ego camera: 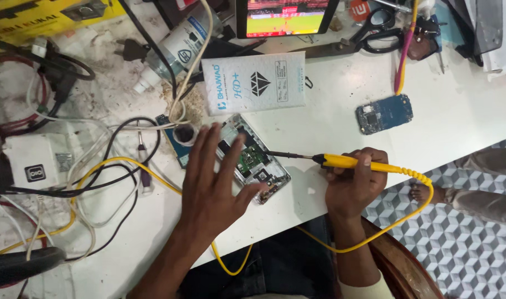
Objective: The person uses a soldering iron to work on a small green circuit board placed inside a disassembled phone chassis. They hold the board steady with their left hand while applying the soldering iron with their right hand to specific points on the board.
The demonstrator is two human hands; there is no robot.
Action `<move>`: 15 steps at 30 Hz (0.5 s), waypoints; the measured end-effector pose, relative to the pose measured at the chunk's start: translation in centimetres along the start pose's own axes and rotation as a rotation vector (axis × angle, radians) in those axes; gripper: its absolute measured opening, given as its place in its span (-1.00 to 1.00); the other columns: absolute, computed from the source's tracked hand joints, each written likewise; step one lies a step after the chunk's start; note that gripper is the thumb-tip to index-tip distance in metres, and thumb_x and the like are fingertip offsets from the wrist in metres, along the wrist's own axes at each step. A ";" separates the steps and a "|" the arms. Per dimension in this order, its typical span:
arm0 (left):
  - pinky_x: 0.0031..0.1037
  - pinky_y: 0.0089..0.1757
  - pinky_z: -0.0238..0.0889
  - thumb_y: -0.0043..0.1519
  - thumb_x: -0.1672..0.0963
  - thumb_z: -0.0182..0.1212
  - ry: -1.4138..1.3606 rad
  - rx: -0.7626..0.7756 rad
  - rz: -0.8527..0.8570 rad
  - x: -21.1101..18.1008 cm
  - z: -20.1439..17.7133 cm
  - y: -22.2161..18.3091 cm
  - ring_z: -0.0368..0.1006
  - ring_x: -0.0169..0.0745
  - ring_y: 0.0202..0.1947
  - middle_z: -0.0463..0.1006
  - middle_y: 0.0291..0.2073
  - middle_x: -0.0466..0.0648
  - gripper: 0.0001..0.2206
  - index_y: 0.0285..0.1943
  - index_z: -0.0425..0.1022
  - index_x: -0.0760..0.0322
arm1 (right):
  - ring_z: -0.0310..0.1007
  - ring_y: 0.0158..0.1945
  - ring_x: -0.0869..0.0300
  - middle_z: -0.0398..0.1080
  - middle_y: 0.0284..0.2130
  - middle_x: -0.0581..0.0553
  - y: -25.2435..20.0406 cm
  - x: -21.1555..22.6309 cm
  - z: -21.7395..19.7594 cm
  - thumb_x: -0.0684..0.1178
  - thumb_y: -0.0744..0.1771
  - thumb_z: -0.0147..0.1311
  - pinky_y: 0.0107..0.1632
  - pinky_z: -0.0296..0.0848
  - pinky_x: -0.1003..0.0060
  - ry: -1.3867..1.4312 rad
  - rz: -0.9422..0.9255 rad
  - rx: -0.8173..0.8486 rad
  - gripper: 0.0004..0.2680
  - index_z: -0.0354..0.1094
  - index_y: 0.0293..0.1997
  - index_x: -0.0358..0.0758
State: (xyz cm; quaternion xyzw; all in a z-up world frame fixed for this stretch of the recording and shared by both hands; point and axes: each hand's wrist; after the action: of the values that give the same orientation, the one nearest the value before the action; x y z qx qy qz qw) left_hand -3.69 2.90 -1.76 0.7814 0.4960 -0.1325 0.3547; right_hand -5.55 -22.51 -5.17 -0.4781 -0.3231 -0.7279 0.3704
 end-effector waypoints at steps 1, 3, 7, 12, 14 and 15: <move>0.09 0.39 0.04 0.23 -0.07 0.36 -0.013 -0.008 0.023 -0.3 0.0 0.6 0.06 0.45 0.50 0.14 0.46 0.38 -0.29 0.51 0.21 0.25 | 0.29 -0.44 0.26 0.28 -0.40 -0.09 -0.1 0.1 0.0 -0.01 0.48 -0.01 -0.41 0.37 0.32 0.001 0.007 -0.001 -0.85 0.16 -0.04 -0.25; -0.03 0.44 0.10 0.35 0.09 0.36 -0.036 -0.025 0.072 0.0 0.9 3.0 0.12 0.35 0.53 0.19 0.47 0.28 -0.45 0.49 0.26 0.28 | 0.29 -0.45 0.26 0.27 -0.42 -0.08 -0.1 0.2 0.0 -0.01 0.49 -0.01 -0.41 0.37 0.32 0.007 0.019 -0.003 -0.85 0.16 -0.05 -0.25; -0.12 0.37 0.16 0.23 0.28 0.27 -0.156 -0.180 0.002 2.6 5.4 12.0 0.23 0.23 0.42 0.11 0.51 0.32 -0.36 0.54 0.14 0.39 | 0.29 -0.43 0.26 0.28 -0.34 -0.07 -0.1 -0.1 -0.1 -0.03 0.48 0.00 -0.42 0.34 0.32 0.007 0.016 -0.044 -0.86 0.15 -0.05 -0.23; -0.01 0.19 0.22 0.18 0.30 0.32 0.136 -0.249 -0.020 6.7 7.7 19.6 0.32 0.38 0.23 0.38 0.20 0.27 -0.52 0.32 0.36 0.42 | 0.32 -0.43 0.25 0.30 -0.32 -0.08 0.0 -0.5 -0.6 -0.05 0.46 -0.01 -0.43 0.38 0.31 0.011 0.032 -0.089 -0.89 0.18 -0.04 -0.23; -0.02 0.14 0.23 0.12 0.32 0.32 0.199 -0.294 0.045 7.6 8.2 20.4 0.35 0.36 0.16 0.43 0.12 0.25 -0.55 0.24 0.42 0.42 | 0.31 -0.44 0.25 0.30 -0.34 -0.09 0.1 -0.4 -0.6 -0.05 0.46 -0.01 -0.43 0.37 0.32 0.012 0.030 -0.083 -0.89 0.17 -0.05 -0.23; -0.02 0.12 0.23 0.10 0.33 0.32 0.235 -0.313 0.075 8.1 8.3 20.6 0.36 0.36 0.13 0.46 0.08 0.24 -0.56 0.19 0.44 0.41 | 0.31 -0.44 0.25 0.30 -0.34 -0.10 0.0 -0.5 -0.5 -0.05 0.47 -0.01 -0.44 0.36 0.32 0.016 0.035 -0.080 -0.89 0.17 -0.05 -0.23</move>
State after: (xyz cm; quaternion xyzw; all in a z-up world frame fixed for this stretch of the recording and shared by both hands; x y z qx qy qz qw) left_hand 19.23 -2.54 -3.52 0.7449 0.5189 0.0516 0.4162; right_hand -5.68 -22.83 -5.78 -0.4923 -0.2824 -0.7374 0.3662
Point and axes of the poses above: each hand's wrist, its own y-axis towards the middle knuckle, its own z-axis out of the palm, x = y × z
